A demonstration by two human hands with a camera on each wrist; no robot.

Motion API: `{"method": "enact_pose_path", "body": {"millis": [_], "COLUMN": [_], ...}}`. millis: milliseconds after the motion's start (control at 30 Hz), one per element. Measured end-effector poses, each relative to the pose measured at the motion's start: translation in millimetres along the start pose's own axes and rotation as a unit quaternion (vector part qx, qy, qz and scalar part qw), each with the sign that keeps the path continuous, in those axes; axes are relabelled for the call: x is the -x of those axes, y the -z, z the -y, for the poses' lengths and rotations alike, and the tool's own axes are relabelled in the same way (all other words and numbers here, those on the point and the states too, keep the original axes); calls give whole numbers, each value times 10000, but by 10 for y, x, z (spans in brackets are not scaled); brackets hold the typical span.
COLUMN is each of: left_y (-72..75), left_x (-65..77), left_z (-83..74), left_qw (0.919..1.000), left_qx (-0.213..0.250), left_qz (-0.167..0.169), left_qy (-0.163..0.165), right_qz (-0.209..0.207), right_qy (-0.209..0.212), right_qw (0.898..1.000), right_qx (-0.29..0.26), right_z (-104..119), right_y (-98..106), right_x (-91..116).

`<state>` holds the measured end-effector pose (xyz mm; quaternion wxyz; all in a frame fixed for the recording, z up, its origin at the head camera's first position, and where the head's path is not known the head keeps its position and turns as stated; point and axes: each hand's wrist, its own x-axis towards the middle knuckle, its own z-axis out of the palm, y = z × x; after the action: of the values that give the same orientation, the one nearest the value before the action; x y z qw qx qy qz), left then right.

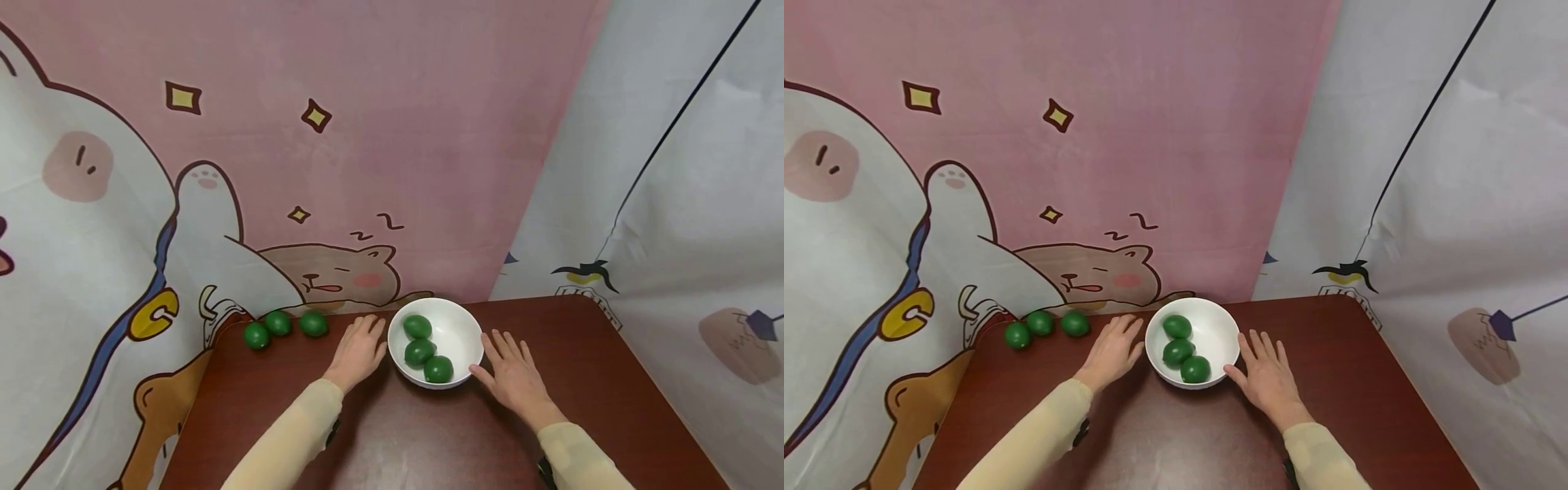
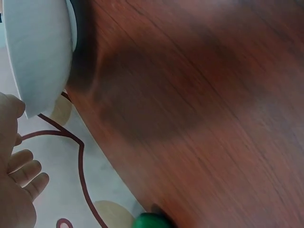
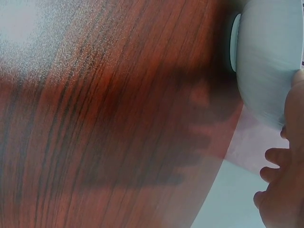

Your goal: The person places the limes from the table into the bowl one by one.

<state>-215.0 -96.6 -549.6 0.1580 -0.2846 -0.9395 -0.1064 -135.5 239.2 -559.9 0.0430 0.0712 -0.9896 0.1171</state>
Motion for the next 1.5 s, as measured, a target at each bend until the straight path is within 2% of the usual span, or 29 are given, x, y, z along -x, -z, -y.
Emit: {"method": "enact_pose_path", "body": {"millis": [200,467,800,1133,1267,1500], "left_y": [23,51,62,47,49,68], "left_x": [88,220,391,548,578,586], "left_z": [105,270,476,710,786,895], "left_qw": [9996,9984,9975,9934,9913,9892], "left_qx": [-41,-175,-160,-184,-160,-227], "left_qz": [188,261,131,24,108,248], "left_qy": [214,477,671,1128,1303,1427], "right_qz": [40,78,54,53,54,79], "right_qy": [-22,-62,-114,-153,-150,-171], "right_qw": [10000,9999,9999,9998,9999,9998], "right_qx": [-2,11,50,69,52,22], "right_z": [17,39,25,37,43,37], "right_y": [15,15,9,21,33,34], "right_x": [-1,3,8,9,7,6]}}
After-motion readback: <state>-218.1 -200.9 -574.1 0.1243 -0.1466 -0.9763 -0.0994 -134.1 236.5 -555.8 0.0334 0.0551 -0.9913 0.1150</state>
